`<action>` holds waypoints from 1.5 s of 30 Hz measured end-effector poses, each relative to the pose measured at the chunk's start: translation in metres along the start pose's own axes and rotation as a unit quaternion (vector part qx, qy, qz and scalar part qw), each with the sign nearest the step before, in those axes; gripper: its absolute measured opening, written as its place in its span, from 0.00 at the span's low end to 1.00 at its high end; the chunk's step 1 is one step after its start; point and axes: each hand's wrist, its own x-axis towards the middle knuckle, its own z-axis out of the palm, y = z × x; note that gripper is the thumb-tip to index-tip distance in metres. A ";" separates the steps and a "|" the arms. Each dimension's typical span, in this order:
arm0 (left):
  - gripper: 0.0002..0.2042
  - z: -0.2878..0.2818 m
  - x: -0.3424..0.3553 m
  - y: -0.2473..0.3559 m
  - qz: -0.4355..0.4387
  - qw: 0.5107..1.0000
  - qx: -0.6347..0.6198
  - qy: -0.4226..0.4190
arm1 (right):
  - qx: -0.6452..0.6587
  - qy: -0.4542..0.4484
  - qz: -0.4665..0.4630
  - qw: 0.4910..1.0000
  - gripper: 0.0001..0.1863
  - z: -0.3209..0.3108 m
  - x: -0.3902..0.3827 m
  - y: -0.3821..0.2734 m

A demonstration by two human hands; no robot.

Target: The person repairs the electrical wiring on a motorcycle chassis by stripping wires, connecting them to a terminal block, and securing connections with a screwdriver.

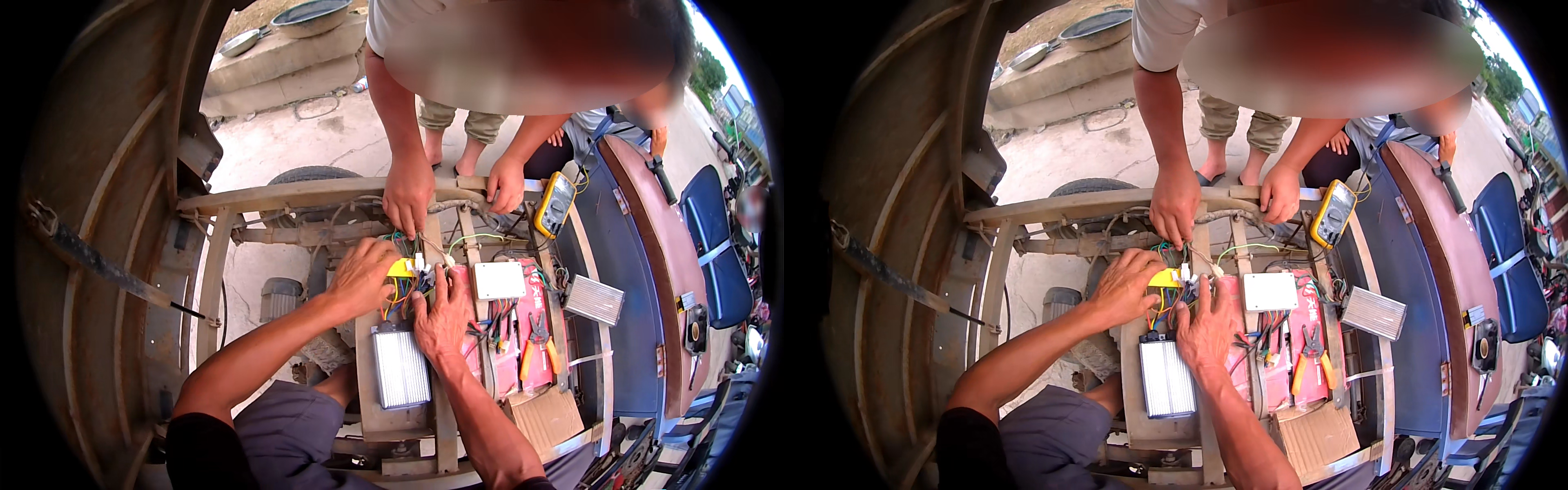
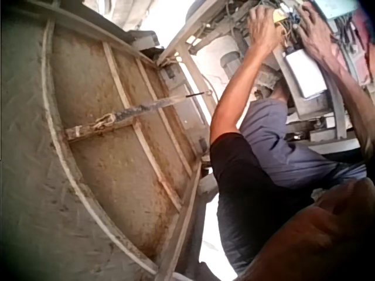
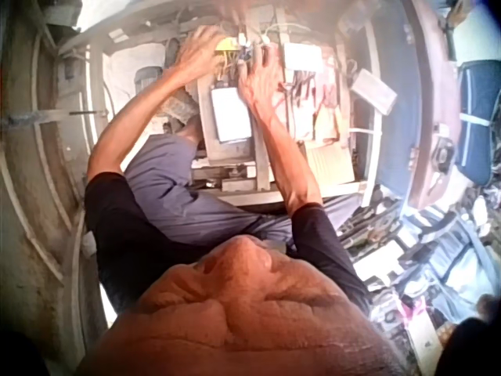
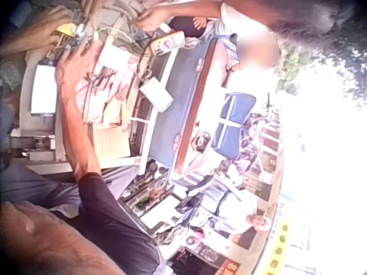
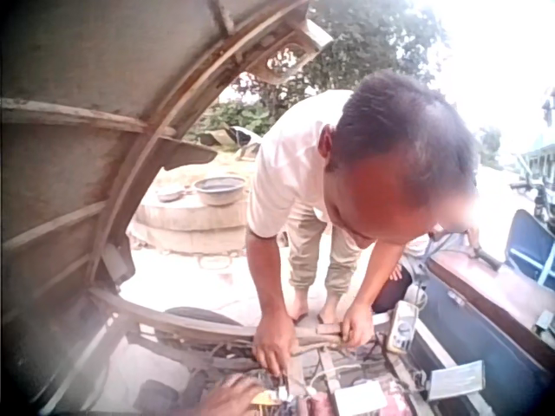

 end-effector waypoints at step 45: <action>0.09 0.024 0.010 -0.010 -0.179 0.939 -0.294 0.014 | 0.263 0.131 0.072 0.953 0.13 0.006 -0.008 0.027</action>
